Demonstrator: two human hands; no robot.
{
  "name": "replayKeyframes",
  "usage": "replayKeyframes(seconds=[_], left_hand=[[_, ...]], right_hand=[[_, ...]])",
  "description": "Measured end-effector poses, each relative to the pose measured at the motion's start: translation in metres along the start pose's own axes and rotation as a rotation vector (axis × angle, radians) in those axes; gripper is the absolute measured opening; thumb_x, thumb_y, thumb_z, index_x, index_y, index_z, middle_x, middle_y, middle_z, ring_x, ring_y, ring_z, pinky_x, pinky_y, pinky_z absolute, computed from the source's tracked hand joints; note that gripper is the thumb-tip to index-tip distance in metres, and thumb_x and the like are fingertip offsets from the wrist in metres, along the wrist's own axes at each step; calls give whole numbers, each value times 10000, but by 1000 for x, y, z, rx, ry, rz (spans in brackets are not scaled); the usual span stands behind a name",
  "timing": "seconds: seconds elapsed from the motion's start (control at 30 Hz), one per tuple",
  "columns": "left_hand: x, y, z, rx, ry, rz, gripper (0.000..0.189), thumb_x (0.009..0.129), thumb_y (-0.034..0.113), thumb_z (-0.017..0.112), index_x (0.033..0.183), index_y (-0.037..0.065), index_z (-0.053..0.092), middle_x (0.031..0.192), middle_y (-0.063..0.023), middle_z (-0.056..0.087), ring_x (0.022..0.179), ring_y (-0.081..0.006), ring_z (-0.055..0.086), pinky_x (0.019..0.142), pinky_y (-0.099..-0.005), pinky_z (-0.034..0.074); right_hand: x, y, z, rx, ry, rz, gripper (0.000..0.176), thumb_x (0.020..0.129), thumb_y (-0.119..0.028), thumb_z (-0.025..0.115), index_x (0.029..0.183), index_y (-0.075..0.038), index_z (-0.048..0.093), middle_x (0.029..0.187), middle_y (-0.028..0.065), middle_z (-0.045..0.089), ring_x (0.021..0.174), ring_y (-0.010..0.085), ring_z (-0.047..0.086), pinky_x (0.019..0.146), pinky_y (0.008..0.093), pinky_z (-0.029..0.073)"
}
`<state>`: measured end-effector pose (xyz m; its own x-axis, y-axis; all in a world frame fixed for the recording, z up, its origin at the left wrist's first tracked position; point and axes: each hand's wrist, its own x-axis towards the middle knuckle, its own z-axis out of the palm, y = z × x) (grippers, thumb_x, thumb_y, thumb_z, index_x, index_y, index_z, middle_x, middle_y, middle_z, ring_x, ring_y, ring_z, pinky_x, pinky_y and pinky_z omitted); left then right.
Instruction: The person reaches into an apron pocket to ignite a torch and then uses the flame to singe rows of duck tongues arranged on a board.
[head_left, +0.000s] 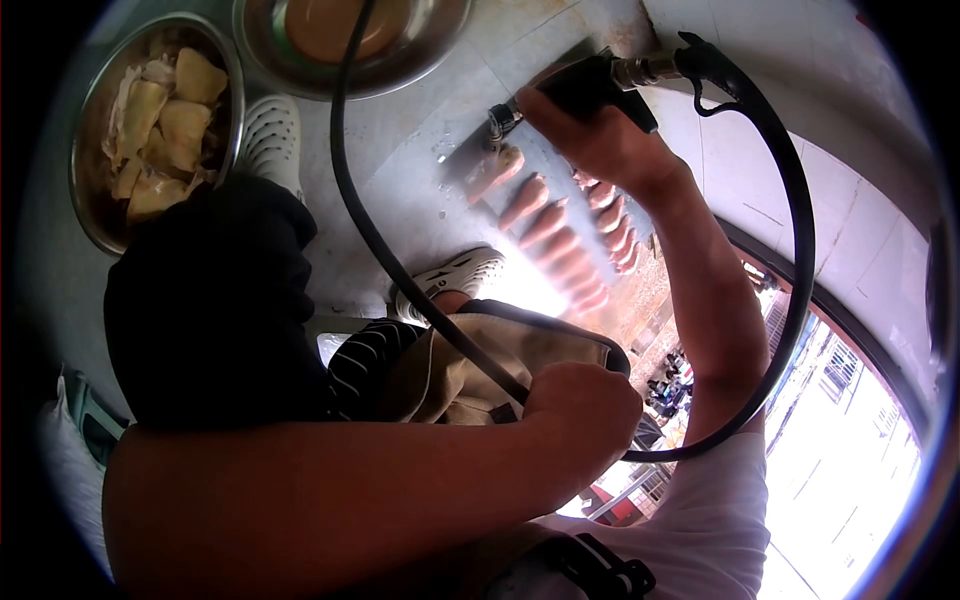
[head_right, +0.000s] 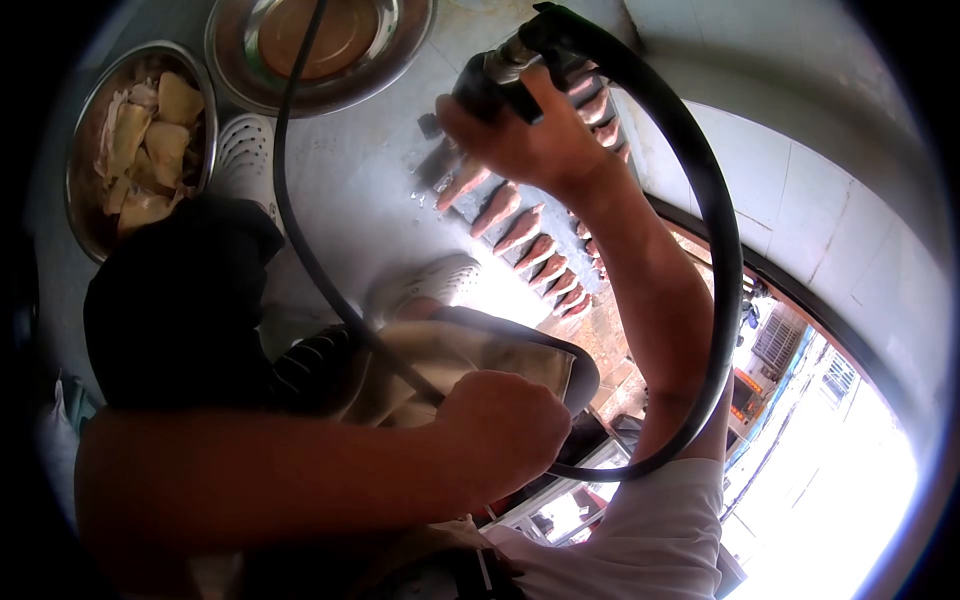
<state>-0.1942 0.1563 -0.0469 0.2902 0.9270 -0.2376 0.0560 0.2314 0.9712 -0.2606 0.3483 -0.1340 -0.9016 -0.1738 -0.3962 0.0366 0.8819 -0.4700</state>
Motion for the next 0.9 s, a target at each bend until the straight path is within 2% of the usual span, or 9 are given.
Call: replayKeyframes(seconds=[0.03,0.13,0.3,0.43,0.5,0.6,0.73,0.8,0.9], left_hand=[[0,0,0,2,-5,-3,179,888,140,614,840,36,751,816,-137,727,752,-253,739,583,-385,573],[-2,0,-1,7,-17,-1,178,885,134,616,838,37,757,810,-136,728,751,-253,739,582,-384,573],[-8,3,3,25,19,29,155,851,106,625,829,38,763,801,-133,729,750,-268,737,577,-390,567],[-15,8,14,-2,17,22,139,822,98,635,807,38,759,802,-133,728,750,-277,733,587,-398,565],[-15,5,27,-8,44,26,135,816,100,638,796,42,758,801,-133,728,756,-275,732,592,-401,564],[-15,3,47,51,159,49,132,816,111,638,793,54,754,796,-126,727,771,-278,732,610,-401,566],[-4,0,55,158,161,77,132,815,130,640,812,59,751,810,-117,732,787,-281,733,629,-395,569],[3,0,46,139,96,65,132,810,132,643,820,56,750,821,-115,735,793,-284,733,638,-393,570],[9,6,40,102,74,66,143,805,126,644,833,29,745,827,-144,729,799,-292,732,636,-401,568]], right_hand=[[0,-1,0,-9,43,-60,202,958,-236,636,927,-39,665,707,71,661,608,150,621,550,294,491],[-4,15,0,-245,60,-283,244,1013,-259,580,1036,-37,680,735,41,658,632,90,593,565,248,471],[-11,11,-1,-86,10,-173,248,1007,-234,595,938,-13,684,678,38,619,619,90,569,548,266,449],[-23,12,4,-352,226,-486,176,990,-175,618,963,-12,680,721,41,618,660,86,573,578,263,466],[-32,8,7,-211,167,-287,151,982,-152,623,1004,-8,665,762,45,623,697,86,580,603,252,476],[-38,-6,0,-306,103,-105,162,980,-142,622,1059,-2,636,801,52,628,738,85,587,636,242,486],[-37,-3,-8,-277,128,-267,187,990,-165,615,1083,-3,621,802,52,618,756,79,587,668,246,493],[-33,11,-2,-379,297,-346,324,876,-83,713,1179,-168,637,721,1,593,619,164,590,577,309,451],[-33,21,-9,-377,290,-329,274,878,-93,708,1137,-157,643,711,-2,592,606,163,595,574,301,454]])
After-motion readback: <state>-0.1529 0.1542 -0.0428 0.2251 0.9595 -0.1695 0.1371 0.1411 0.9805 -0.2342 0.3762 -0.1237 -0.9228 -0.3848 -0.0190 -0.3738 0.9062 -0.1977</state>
